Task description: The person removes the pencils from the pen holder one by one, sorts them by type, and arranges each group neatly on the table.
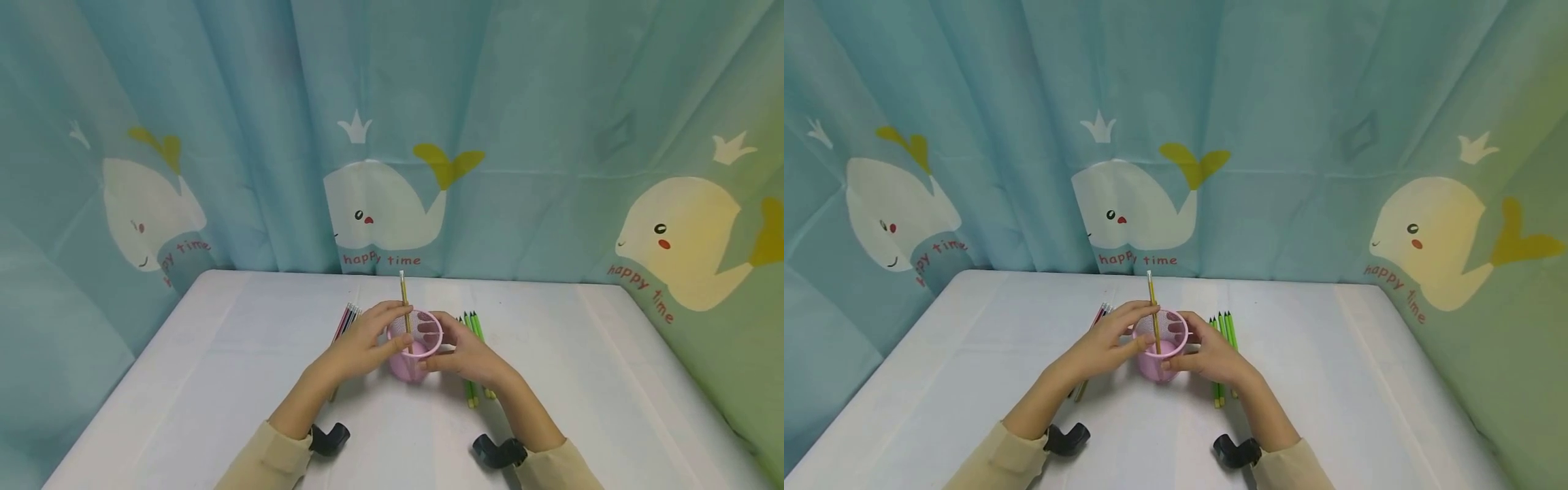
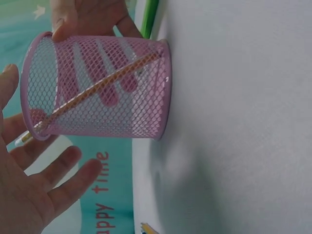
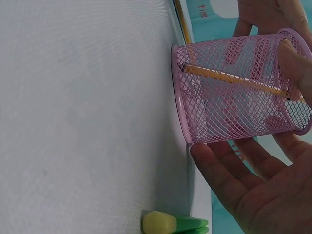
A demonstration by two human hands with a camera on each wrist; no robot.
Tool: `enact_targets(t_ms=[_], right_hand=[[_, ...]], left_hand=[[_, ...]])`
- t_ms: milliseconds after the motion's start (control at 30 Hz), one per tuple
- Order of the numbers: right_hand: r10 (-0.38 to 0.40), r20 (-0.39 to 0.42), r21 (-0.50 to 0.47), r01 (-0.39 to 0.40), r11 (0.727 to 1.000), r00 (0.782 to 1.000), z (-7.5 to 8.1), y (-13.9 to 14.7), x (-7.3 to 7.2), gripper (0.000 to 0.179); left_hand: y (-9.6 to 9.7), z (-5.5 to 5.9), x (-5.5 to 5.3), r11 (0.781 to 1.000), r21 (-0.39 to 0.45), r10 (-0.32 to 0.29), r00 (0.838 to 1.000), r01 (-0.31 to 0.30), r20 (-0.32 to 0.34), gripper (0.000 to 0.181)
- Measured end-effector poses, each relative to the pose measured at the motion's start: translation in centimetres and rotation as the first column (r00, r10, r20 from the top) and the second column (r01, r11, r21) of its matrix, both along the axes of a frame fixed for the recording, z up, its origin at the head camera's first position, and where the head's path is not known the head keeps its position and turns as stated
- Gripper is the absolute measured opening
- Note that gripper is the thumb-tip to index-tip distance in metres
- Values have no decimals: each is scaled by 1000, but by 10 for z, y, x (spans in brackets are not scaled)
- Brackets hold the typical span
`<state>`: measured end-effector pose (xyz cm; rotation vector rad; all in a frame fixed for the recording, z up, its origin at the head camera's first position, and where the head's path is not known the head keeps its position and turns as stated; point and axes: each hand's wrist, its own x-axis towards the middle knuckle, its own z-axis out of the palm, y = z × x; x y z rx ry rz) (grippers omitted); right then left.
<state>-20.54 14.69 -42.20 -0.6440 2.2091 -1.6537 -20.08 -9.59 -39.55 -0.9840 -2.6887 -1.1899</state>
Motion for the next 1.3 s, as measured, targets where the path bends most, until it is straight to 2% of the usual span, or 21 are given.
enact_targets(t_ms=[500,667,900,1300], right_hand=[[-8,-10,12,8,1000,1000,-3,1,0,75],[-9,-11,22,10,1000,1000,-4,1,0,74],[-5,-19,16,5,1000,1000,-4,0,-2,73],[-10,-21,19,11,1000,1000,-3,0,1,74]], left_hand=[[-7,9,2,999,26,28,999,-27,-22,54],[-9,12,3,997,77,2,1000,-1,-7,53],[-12,18,4,994,108,0,999,5,-54,49],[-20,36,9,989,148,24,991,-5,-129,49]])
